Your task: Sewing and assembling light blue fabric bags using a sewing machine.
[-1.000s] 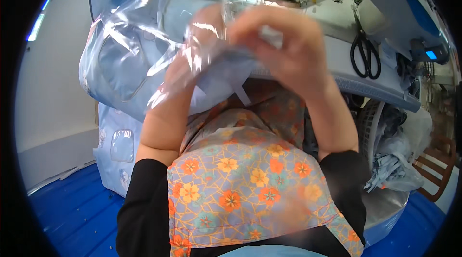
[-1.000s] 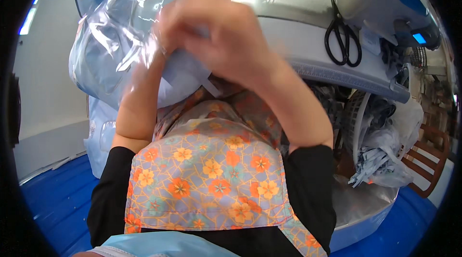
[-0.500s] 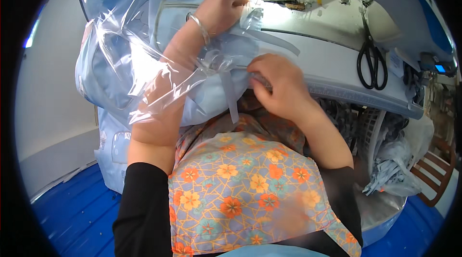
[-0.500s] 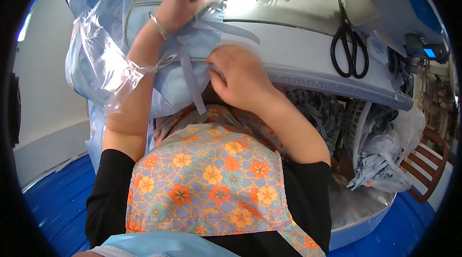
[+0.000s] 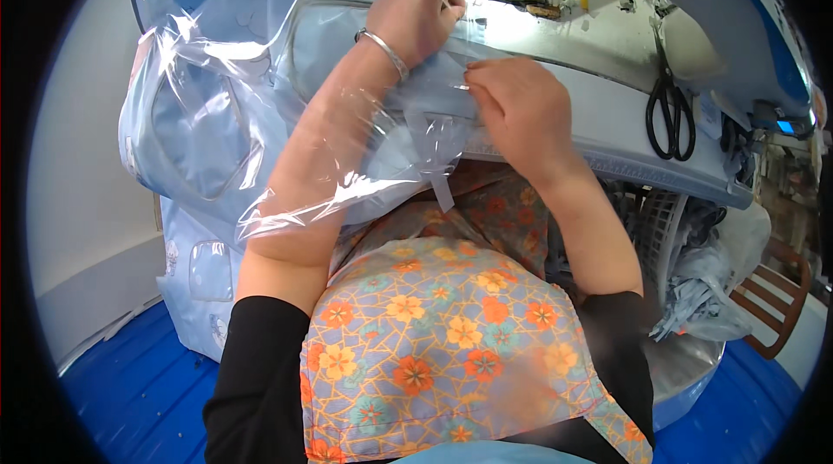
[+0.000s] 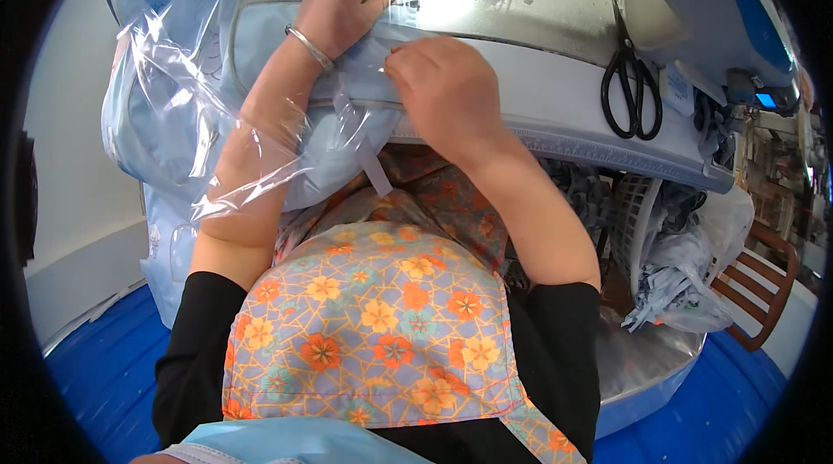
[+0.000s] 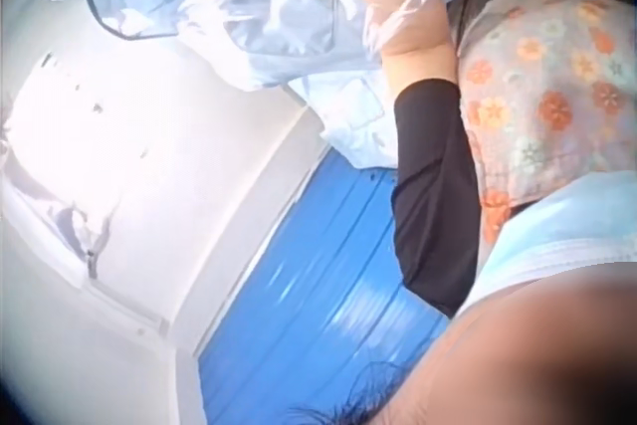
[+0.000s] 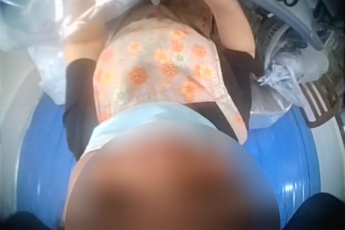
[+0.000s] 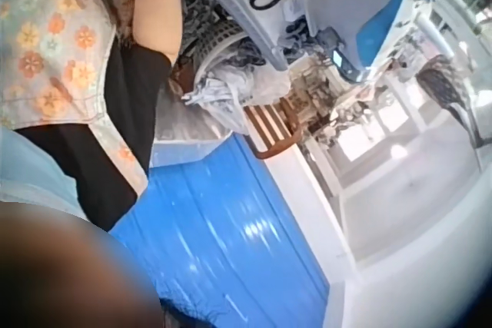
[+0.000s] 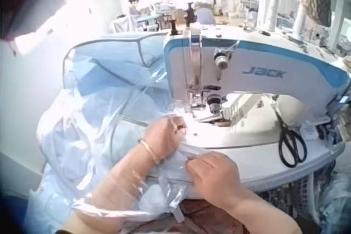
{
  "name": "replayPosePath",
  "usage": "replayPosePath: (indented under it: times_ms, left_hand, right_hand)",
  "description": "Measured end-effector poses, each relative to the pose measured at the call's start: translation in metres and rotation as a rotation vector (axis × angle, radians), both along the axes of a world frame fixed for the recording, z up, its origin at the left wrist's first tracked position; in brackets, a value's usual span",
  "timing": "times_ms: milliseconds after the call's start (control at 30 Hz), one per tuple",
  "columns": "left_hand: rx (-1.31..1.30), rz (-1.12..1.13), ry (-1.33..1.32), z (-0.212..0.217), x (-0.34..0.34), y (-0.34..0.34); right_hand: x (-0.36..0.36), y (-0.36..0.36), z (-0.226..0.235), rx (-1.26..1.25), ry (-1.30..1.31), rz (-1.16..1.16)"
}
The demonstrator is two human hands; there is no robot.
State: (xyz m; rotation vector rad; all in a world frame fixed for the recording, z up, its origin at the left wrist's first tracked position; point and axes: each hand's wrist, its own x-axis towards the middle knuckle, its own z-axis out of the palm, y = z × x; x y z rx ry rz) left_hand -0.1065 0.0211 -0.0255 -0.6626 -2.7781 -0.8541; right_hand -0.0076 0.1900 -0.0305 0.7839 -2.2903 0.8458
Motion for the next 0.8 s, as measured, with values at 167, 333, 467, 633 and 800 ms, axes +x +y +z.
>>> replayPosePath:
  times_ms: [167,333,467,633,800]
  left_hand:
    - [0.009,0.014,-0.042,-0.002,-0.003,0.005]
    - [0.003,-0.003,0.006,-0.005,-0.006,0.002]
    - [0.049,-0.047,-0.039,-0.009,-0.009,-0.002]
    - [0.713,0.226,-0.243,0.018,0.004,-0.035]
    - [-0.060,0.345,0.788,0.037,0.049,-0.077]
  right_hand:
    - [-0.035,-0.002,0.004,0.103,0.134,-0.093]
    - [-0.043,0.003,-0.006,0.209,-0.031,-0.056]
    - [-0.043,-0.001,-0.007,0.226,-0.024,-0.038]
    - [-0.045,-0.005,-0.002,0.267,-0.089,-0.033]
    - [-0.046,-0.003,-0.007,0.316,-0.101,-0.077]
